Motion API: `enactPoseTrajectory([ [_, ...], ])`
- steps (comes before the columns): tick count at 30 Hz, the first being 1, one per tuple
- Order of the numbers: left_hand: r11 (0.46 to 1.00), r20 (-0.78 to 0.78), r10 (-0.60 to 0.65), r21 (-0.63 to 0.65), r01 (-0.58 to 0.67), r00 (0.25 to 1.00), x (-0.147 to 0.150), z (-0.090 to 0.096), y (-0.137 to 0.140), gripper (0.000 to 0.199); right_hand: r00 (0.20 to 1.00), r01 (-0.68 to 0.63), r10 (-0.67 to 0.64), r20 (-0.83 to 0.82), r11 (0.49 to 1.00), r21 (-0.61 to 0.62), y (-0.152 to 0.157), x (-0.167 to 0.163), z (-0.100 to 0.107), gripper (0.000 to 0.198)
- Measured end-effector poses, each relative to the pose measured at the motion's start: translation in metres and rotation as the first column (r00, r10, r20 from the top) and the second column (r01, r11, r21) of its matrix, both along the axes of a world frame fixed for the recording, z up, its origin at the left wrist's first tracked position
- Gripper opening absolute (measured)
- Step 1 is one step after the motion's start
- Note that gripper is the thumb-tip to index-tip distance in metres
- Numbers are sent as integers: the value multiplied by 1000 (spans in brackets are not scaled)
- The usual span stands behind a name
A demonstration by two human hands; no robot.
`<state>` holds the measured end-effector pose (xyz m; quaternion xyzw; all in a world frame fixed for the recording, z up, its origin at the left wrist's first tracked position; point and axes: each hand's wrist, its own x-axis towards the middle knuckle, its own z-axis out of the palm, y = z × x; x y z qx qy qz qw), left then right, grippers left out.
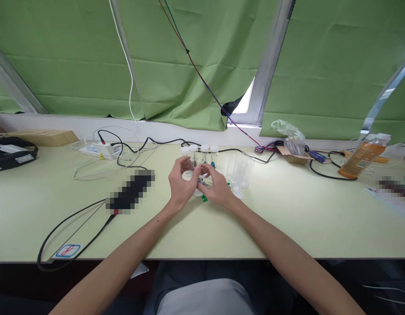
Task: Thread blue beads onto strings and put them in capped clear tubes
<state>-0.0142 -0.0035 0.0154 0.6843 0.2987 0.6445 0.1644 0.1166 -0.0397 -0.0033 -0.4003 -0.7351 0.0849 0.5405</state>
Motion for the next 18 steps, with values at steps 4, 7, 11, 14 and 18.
enactPoseTrajectory([
  [4,997,31,-45,-66,47,999,0,2,-1,28,998,-13,18,55,997,-80,-1,0,-1,49],
  [7,992,7,-69,-104,70,998,-6,11,5,30,998,25,-21,60,998,-56,0,0,-2,45],
  [11,989,-166,27,-139,-50,986,-30,35,22,32,993,118,-118,-5,993,1,5,1,-4,43],
  [14,974,-661,41,-142,-179,749,-55,49,29,27,984,172,-171,-41,985,2,7,3,-4,43],
  [18,954,-923,-47,-155,-257,383,-79,38,21,25,967,239,-239,-88,971,-12,6,4,-1,42],
])
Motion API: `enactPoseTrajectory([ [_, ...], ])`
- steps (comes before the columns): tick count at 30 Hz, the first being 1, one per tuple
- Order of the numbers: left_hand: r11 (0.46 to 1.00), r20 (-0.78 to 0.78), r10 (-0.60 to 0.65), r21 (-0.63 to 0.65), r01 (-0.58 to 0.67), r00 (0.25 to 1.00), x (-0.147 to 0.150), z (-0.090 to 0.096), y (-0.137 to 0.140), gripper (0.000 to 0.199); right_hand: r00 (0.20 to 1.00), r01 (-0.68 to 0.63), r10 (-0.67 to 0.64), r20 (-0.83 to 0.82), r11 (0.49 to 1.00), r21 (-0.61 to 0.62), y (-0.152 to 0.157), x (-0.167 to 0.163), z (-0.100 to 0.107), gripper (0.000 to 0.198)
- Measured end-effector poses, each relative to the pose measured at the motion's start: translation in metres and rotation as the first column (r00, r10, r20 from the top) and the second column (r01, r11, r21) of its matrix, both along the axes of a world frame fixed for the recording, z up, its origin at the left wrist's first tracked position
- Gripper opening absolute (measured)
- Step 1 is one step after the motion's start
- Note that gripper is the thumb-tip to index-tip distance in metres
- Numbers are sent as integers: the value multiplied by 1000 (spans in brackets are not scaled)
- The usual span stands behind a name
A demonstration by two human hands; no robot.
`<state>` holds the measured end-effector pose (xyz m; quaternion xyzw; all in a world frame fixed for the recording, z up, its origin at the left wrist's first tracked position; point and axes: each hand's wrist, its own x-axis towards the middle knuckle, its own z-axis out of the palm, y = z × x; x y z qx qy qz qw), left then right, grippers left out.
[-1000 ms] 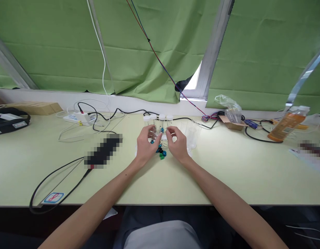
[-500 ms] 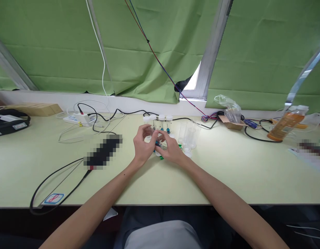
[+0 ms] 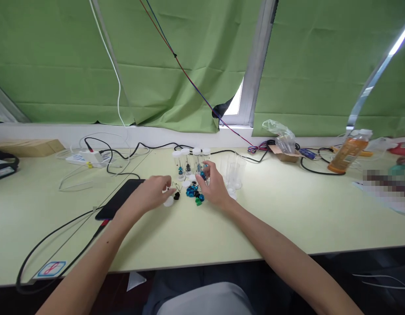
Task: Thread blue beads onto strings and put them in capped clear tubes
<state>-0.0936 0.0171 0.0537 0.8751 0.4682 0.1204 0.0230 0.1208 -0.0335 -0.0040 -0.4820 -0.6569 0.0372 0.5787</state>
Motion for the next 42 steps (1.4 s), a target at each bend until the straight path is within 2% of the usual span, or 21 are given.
enactPoseTrajectory([
  [2,1000,-86,-24,-18,23,996,-5,-13,-7,22,1000,5,-5,-15,1000,-12,0,0,1,41],
  [5,998,-85,18,-55,-23,996,-5,-30,-13,24,999,-22,21,-39,999,-47,-1,-1,0,41],
  [11,998,-7,1,-61,-2,1000,-4,-40,-15,22,997,-35,30,-66,997,-70,1,-1,-3,42],
  [15,997,32,-65,-35,66,997,-11,-33,-10,19,998,-27,20,-64,995,-101,1,-1,-2,43],
  [19,981,128,-121,167,99,984,-5,-5,-6,29,999,-23,20,-30,994,-105,1,-1,-2,41],
  [21,964,291,-126,260,48,948,8,8,-5,30,1000,-26,26,-5,995,-98,2,-1,-3,39],
  [23,946,468,-153,323,-7,870,24,13,-3,32,999,-34,35,20,996,-81,3,-1,-4,36],
  [25,933,609,-163,351,-79,776,38,9,0,35,998,-33,36,50,998,-55,5,-1,-6,32],
  [28,944,739,-112,288,-161,664,50,-11,5,40,994,-22,25,110,999,-29,7,1,-7,26],
  [30,954,758,-87,250,-164,647,50,-23,6,42,988,-34,40,146,999,-37,6,2,-6,27],
  [33,955,749,-115,264,-135,653,46,-32,4,39,979,-62,72,190,996,-58,3,2,-6,30],
  [42,982,819,-117,181,-59,561,46,-35,-3,44,951,-142,169,258,982,-121,-1,-3,-6,38],
])
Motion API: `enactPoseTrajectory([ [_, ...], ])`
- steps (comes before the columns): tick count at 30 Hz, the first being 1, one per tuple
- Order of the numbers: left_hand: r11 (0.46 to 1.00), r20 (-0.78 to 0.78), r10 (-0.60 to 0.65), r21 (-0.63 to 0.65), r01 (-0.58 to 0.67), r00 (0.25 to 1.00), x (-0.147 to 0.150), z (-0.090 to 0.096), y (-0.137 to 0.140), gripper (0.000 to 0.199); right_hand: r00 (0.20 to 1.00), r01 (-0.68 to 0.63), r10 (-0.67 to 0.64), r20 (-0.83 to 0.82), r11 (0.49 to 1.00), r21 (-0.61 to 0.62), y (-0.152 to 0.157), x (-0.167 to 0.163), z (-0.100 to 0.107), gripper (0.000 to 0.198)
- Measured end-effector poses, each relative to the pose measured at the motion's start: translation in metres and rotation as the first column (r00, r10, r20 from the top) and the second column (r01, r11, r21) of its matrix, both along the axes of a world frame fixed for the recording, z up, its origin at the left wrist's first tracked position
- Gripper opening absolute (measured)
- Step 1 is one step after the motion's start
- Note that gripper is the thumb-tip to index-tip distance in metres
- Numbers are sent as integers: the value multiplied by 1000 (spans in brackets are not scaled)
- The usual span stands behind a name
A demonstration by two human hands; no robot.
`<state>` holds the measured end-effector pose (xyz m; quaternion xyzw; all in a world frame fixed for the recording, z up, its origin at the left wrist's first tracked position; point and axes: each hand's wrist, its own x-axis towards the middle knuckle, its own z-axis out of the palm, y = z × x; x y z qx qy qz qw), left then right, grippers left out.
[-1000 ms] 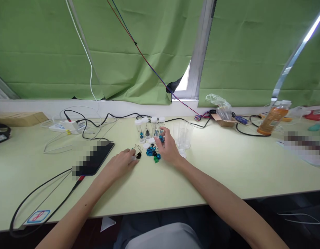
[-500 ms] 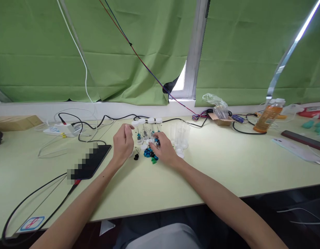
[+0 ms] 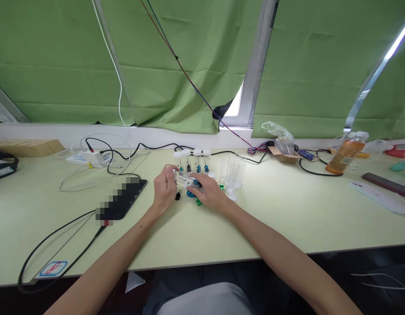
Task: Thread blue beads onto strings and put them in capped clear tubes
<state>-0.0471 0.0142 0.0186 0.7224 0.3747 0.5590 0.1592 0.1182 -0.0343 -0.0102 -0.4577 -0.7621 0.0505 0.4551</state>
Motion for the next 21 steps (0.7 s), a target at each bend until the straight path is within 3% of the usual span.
enactPoseTrajectory([
  [5,999,10,-37,-37,37,999,1,-1,-1,45,1000,4,-4,14,1000,-21,-1,1,1,40],
  [21,998,-2,-63,14,63,998,1,-5,2,40,999,22,-21,46,1000,-7,-3,1,4,40],
])
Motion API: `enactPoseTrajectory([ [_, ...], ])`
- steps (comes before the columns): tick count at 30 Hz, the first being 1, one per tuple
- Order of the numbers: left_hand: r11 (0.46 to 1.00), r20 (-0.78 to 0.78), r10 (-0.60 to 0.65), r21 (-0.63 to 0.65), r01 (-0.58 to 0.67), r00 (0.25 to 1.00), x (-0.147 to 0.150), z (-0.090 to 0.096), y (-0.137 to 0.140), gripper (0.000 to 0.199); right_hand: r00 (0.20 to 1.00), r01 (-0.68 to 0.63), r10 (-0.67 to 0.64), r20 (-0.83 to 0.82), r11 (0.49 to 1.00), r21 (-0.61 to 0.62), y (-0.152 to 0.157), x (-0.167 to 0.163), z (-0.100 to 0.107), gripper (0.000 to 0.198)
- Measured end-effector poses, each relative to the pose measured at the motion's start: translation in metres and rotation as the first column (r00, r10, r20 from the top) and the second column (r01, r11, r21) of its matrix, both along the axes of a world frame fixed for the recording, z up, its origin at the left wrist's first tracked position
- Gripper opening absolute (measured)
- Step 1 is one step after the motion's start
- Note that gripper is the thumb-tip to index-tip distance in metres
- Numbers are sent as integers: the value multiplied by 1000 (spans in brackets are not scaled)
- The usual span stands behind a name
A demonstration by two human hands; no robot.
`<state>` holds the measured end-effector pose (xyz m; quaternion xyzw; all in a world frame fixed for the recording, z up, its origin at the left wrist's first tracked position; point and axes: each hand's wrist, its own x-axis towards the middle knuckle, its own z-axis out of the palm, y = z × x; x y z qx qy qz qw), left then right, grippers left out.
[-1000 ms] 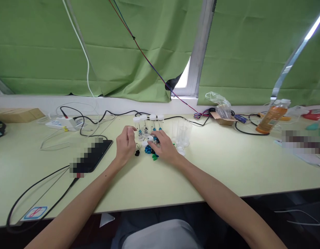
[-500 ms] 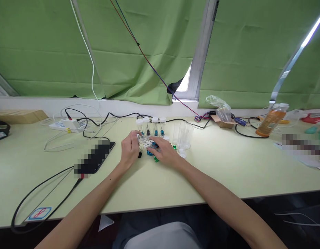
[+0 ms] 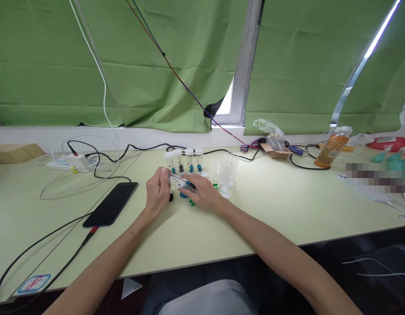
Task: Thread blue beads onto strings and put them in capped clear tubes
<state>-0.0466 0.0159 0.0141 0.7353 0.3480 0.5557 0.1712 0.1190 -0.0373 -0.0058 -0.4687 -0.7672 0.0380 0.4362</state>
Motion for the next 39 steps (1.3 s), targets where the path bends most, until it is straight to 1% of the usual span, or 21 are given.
enactPoseTrajectory([
  [4,1000,1,-26,-8,26,1000,0,-1,0,36,1000,-6,6,-1,1000,3,0,0,0,40],
  [8,1000,-30,13,12,-12,999,-2,-2,1,32,1000,-11,11,-6,1000,16,1,0,-2,40],
  [13,992,-55,85,103,-79,995,-1,0,0,26,1000,-2,2,20,1000,15,1,-1,-2,41],
  [20,974,-82,119,204,-100,990,-1,1,-2,24,999,-8,8,35,1000,7,1,-1,-3,41],
  [27,973,-85,114,210,-95,990,-1,1,-2,25,999,16,-16,36,1000,1,0,-3,-3,40],
  [32,967,-84,135,227,-113,987,1,1,-3,25,999,23,-23,32,1000,-8,-2,-5,-3,39],
  [39,973,-70,168,169,-154,983,3,0,-4,30,999,22,-22,31,1000,-16,-2,-6,-3,40],
])
